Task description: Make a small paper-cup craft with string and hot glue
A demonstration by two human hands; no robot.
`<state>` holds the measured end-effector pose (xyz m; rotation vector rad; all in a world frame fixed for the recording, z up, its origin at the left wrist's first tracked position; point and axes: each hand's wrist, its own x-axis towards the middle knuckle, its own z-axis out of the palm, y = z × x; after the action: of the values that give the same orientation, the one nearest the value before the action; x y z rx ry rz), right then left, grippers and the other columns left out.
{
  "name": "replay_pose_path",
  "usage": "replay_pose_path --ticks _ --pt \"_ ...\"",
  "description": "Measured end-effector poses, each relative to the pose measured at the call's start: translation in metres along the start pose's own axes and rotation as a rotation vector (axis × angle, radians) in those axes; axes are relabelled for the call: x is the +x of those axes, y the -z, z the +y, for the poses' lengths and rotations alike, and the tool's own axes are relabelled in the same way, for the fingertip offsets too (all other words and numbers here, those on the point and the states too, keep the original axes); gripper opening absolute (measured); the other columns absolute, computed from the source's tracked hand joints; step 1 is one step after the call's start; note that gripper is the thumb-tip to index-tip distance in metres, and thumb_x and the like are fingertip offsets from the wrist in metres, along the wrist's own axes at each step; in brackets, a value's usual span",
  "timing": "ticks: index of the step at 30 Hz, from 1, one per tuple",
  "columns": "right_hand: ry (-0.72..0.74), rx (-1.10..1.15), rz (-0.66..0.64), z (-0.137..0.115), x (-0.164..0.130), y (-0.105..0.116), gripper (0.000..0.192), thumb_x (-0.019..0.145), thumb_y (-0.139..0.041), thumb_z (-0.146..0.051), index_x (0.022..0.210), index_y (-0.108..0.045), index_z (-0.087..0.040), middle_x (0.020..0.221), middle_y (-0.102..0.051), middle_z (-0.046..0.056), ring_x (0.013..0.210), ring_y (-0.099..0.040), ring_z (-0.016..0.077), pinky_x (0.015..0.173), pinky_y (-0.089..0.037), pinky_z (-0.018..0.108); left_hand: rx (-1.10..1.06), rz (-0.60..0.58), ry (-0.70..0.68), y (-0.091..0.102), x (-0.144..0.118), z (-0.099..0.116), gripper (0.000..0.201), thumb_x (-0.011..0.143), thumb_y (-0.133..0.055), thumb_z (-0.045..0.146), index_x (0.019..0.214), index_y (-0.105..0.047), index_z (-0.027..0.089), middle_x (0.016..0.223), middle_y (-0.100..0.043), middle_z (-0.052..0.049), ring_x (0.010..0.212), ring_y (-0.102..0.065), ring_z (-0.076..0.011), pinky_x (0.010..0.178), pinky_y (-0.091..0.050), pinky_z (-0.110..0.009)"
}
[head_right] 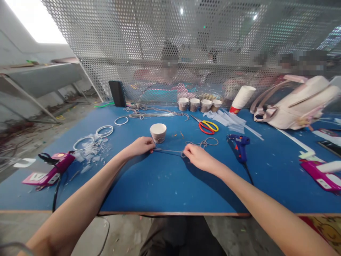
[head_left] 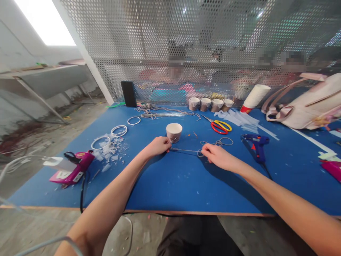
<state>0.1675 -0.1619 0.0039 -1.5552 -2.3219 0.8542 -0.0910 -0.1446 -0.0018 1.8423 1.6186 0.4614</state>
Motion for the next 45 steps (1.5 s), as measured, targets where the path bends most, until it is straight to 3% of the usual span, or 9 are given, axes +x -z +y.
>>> replay_pose_path --ticks 6,10,14,19,24,30,36,40,45 --pt "-0.146 0.399 -0.081 0.035 -0.075 0.033 0.031 0.083 -0.054 -0.049 0.074 -0.052 -0.020 0.064 -0.058 0.000 0.053 -0.050 0.0129 0.052 -0.037 0.025 -0.122 0.011 -0.032 -0.003 0.000 0.004 0.018 0.067 -0.054 0.018 0.049 -0.052 0.021 0.049 -0.057 0.002 0.055 -0.052 -0.0164 0.060 -0.035 -0.028" --pt "-0.216 0.575 0.062 0.042 -0.098 0.057 0.044 0.067 -0.074 -0.056 0.080 -0.056 -0.019 0.065 -0.056 -0.002 0.049 -0.046 0.0099 0.049 -0.034 0.024 -0.294 0.017 -0.059 0.005 -0.005 0.010 0.016 0.064 -0.061 0.018 0.048 -0.057 0.019 0.052 -0.059 0.000 0.055 -0.049 -0.0138 0.055 -0.033 -0.025" --pt "-0.266 0.484 0.220 0.053 -0.109 0.081 0.051 0.063 -0.074 -0.064 0.082 -0.059 -0.019 0.057 -0.050 -0.005 0.048 -0.041 0.0095 0.046 -0.029 0.023 -0.562 0.019 -0.045 0.023 -0.012 0.015 0.014 0.066 -0.066 0.029 0.062 -0.064 0.016 0.063 -0.064 -0.003 0.042 -0.035 -0.0068 0.041 -0.021 -0.022" --pt "-0.216 0.087 0.283 0.081 -0.101 0.088 0.039 0.075 -0.060 -0.059 0.077 -0.064 -0.020 0.061 -0.059 0.002 0.057 -0.054 0.0177 0.054 -0.041 0.030 -0.912 0.134 -0.026 0.040 -0.009 0.012 0.017 0.064 -0.065 0.031 0.065 -0.056 0.017 0.060 -0.053 0.003 0.036 -0.023 -0.0016 0.036 -0.015 -0.018" --pt "-0.131 -0.225 0.587 0.064 -0.070 0.073 0.020 0.075 -0.057 -0.036 0.085 -0.066 -0.021 0.102 -0.069 0.013 0.095 -0.062 0.0332 0.081 -0.048 0.048 -1.045 0.142 0.013 0.024 -0.007 0.018 0.017 0.059 -0.073 0.024 0.064 -0.060 0.014 0.054 -0.049 0.005 0.036 -0.026 0.0000 0.035 -0.015 -0.016" --pt "0.118 0.674 0.238 -0.021 -0.014 0.004 0.039 0.063 -0.057 -0.016 0.101 -0.059 -0.022 0.111 -0.067 0.007 0.108 -0.062 0.0221 0.099 -0.046 0.039 -1.020 0.001 0.013 -0.033 -0.030 0.052 0.019 0.061 -0.078 0.029 0.062 -0.067 0.014 0.044 -0.044 0.006 0.036 -0.031 -0.0026 0.035 -0.017 -0.017" --pt "0.043 1.079 -0.111 -0.044 -0.008 -0.036 0.046 0.061 -0.054 -0.017 0.106 -0.056 -0.022 0.095 -0.064 0.003 0.067 -0.061 0.0142 0.057 -0.051 0.027 -0.972 0.023 -0.011 -0.059 -0.048 0.064 0.017 0.067 -0.074 0.031 0.065 -0.072 0.014 0.061 -0.064 -0.003 0.047 -0.050 -0.0094 0.044 -0.037 -0.022" --pt "0.019 0.976 -0.070 -0.033 -0.012 -0.031 0.037 0.067 -0.062 -0.025 0.103 -0.055 -0.021 0.073 -0.059 -0.003 0.049 -0.048 0.0092 0.042 -0.036 0.021 -0.935 0.096 -0.086 -0.061 -0.050 0.063 0.016 0.070 -0.073 0.031 0.066 -0.072 0.016 0.065 -0.067 -0.004 0.058 -0.058 -0.0135 0.059 -0.045 -0.027" --pt "0.056 0.828 0.114 -0.023 -0.014 -0.031 0.030 0.072 -0.071 -0.041 0.092 -0.062 -0.021 0.079 -0.065 0.003 0.066 -0.056 0.0162 0.058 -0.046 0.027 -0.962 0.209 -0.040 -0.057 -0.052 0.066 0.014 0.070 -0.073 0.029 0.068 -0.071 0.015 0.063 -0.064 -0.001 0.057 -0.052 -0.0099 0.058 -0.040 -0.024"
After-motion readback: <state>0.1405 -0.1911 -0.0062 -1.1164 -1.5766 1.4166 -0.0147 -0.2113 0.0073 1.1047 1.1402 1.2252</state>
